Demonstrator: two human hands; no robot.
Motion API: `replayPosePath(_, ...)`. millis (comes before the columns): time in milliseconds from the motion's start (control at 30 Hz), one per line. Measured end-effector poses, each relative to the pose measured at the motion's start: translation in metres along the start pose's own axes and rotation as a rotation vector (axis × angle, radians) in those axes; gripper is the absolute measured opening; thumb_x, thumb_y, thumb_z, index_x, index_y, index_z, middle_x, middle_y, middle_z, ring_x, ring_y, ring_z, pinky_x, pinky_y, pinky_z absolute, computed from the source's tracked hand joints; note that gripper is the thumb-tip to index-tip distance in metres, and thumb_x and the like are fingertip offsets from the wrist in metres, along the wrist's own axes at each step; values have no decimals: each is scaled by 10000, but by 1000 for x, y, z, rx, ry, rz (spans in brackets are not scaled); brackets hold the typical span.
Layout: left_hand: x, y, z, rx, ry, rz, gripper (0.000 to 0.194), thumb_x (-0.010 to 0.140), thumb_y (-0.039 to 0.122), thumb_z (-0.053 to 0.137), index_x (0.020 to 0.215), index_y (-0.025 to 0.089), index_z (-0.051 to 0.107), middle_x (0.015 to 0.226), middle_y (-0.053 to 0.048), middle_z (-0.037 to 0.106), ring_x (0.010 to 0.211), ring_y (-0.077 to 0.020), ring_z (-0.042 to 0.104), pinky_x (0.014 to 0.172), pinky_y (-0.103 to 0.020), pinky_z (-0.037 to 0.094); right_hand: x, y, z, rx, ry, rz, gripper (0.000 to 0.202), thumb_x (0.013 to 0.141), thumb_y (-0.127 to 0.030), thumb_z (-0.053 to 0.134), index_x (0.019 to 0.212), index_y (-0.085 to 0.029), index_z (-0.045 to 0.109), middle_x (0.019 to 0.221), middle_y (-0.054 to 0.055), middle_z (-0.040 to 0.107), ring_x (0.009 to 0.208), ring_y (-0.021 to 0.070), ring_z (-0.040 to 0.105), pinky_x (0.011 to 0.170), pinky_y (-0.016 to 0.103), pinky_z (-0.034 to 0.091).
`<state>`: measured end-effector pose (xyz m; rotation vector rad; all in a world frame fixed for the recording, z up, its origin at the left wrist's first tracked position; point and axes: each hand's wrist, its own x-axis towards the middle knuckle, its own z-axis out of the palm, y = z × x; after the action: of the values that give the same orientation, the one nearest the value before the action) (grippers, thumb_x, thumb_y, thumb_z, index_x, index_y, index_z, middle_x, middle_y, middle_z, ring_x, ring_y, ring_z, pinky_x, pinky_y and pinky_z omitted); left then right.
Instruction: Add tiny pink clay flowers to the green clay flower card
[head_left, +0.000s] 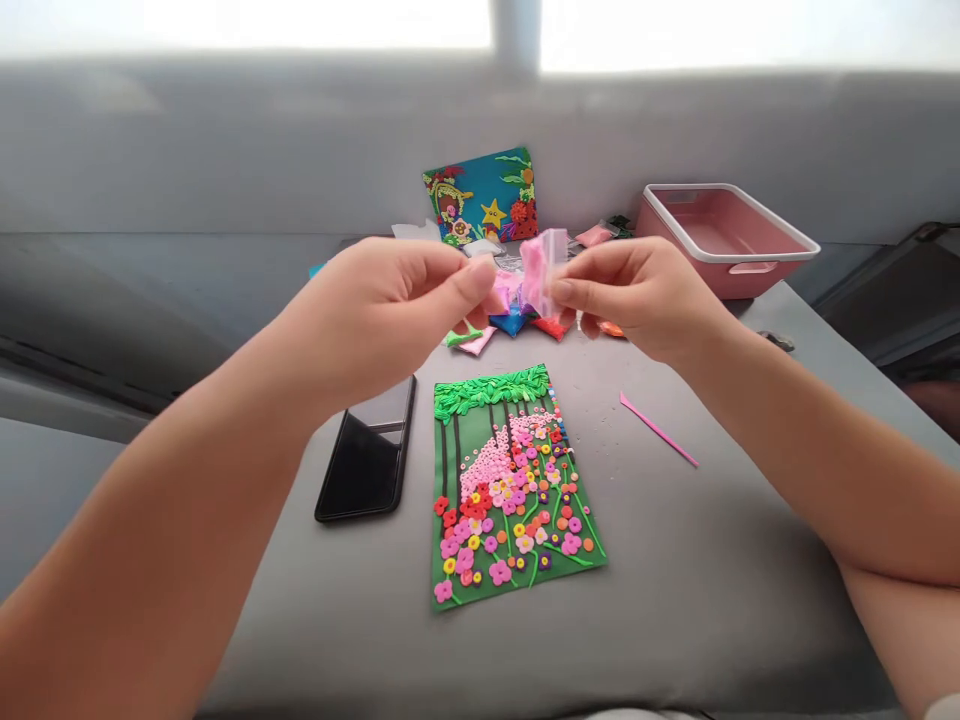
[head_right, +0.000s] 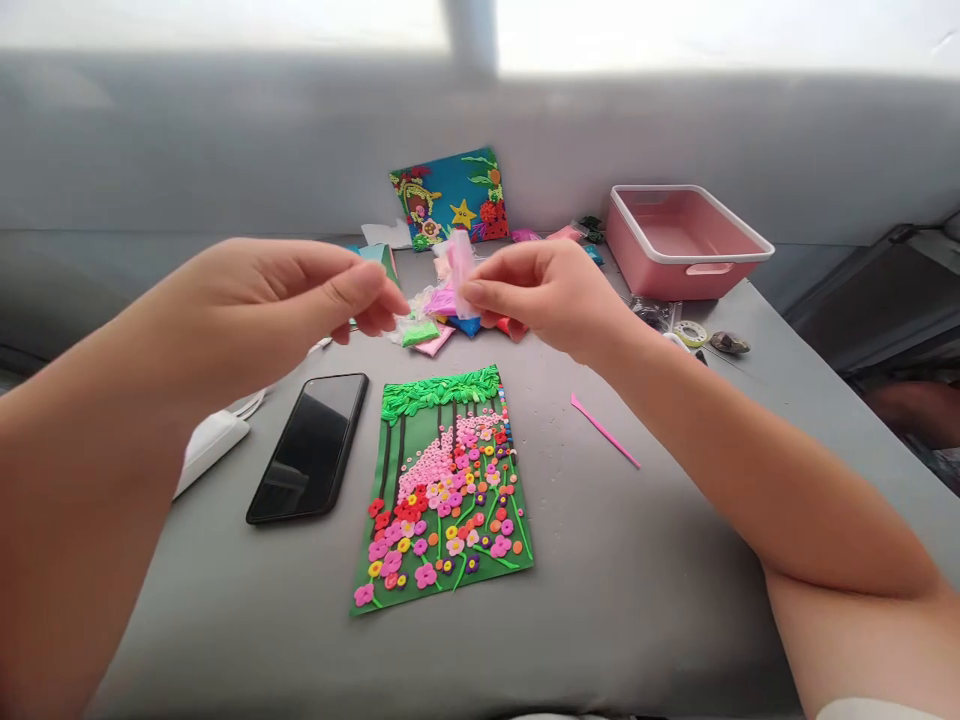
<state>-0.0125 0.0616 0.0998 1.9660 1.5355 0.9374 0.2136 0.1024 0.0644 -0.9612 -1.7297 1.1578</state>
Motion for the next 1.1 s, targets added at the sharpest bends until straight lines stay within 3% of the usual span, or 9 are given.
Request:
replayPosePath(33, 2, 3, 3, -47, -84, 35, 369, 978, 481, 585, 807, 208, 765, 761, -55, 712, 731, -185, 659, 665, -312, 482, 3, -4, 3, -33, 9, -53, 148, 824, -290, 787, 779, -152, 755, 641, -5, 667, 522, 64, 510, 461, 237, 386)
replayPosePath(100, 5, 3, 14, -126, -118, 85, 443, 990, 581, 531, 827, 209, 708, 783, -57, 691, 713, -173, 634, 615, -299, 462, 5, -9, 10, -106, -10, -155, 149, 815, -263, 785, 749, -136, 746, 585, -22, 623, 514, 57, 474, 458, 237, 335)
replayPosePath(267, 2, -15, 35, -17, -101, 175, 473, 976, 616, 527, 729, 214, 552, 674, -12, 577, 615, -143, 499, 547, -296, 359, 0, 0, 26, -250, -86, -302, 200, 844, -232, 719, 671, -137, 691, 606, -42, 598, 583, 42, 449, 537, 220, 318)
replayPosePath(400, -1, -22, 40, 49, -164, 264, 325, 994, 435, 515, 752, 219, 508, 633, 24, 506, 581, -133, 409, 526, -282, 297, -2, 12, 28, -234, -102, -246, 330, 789, -234, 722, 545, -157, 513, 534, -74, 423, 553, 39, 330, 506, 232, 231)
replayPosePath(500, -2, -29, 44, 6, -224, 295, 288, 1005, 366, 477, 762, 214, 505, 650, 20, 513, 601, -136, 420, 545, -282, 301, 0, 21, 28, -175, -161, -139, 311, 737, -253, 753, 562, -162, 513, 547, -77, 402, 566, 47, 328, 513, 232, 233)
replayPosePath(633, -1, -41, 52, -52, -276, 283, 324, 1022, 355, 461, 730, 215, 480, 658, 20, 506, 607, -132, 432, 558, -279, 326, 4, 31, 24, -145, -263, -71, 279, 719, -337, 813, 632, -145, 631, 569, -58, 478, 579, 65, 384, 518, 240, 266)
replayPosePath(833, 2, -50, 54, -240, -313, 200, 316, 1051, 353, 412, 778, 215, 490, 710, 4, 583, 644, -124, 567, 609, -267, 467, 9, 34, 14, -53, -437, -53, 294, 903, -408, 667, 814, -132, 720, 700, 9, 647, 625, 89, 555, 574, 240, 465)
replayPosePath(933, 3, -50, 54, -303, -309, 175, 326, 1055, 336, 411, 763, 213, 488, 713, 7, 576, 645, -115, 587, 624, -263, 487, 9, 33, 12, -9, -467, -51, 295, 922, -416, 637, 859, -138, 716, 764, 27, 679, 682, 99, 596, 644, 249, 530)
replayPosePath(1100, 2, -50, 57, -353, -310, 152, 323, 1056, 342, 439, 770, 209, 508, 732, 3, 587, 665, -117, 595, 641, -269, 489, 8, 33, 14, -14, -430, -9, 241, 891, -361, 624, 822, -148, 714, 728, 21, 667, 662, 97, 591, 629, 248, 523)
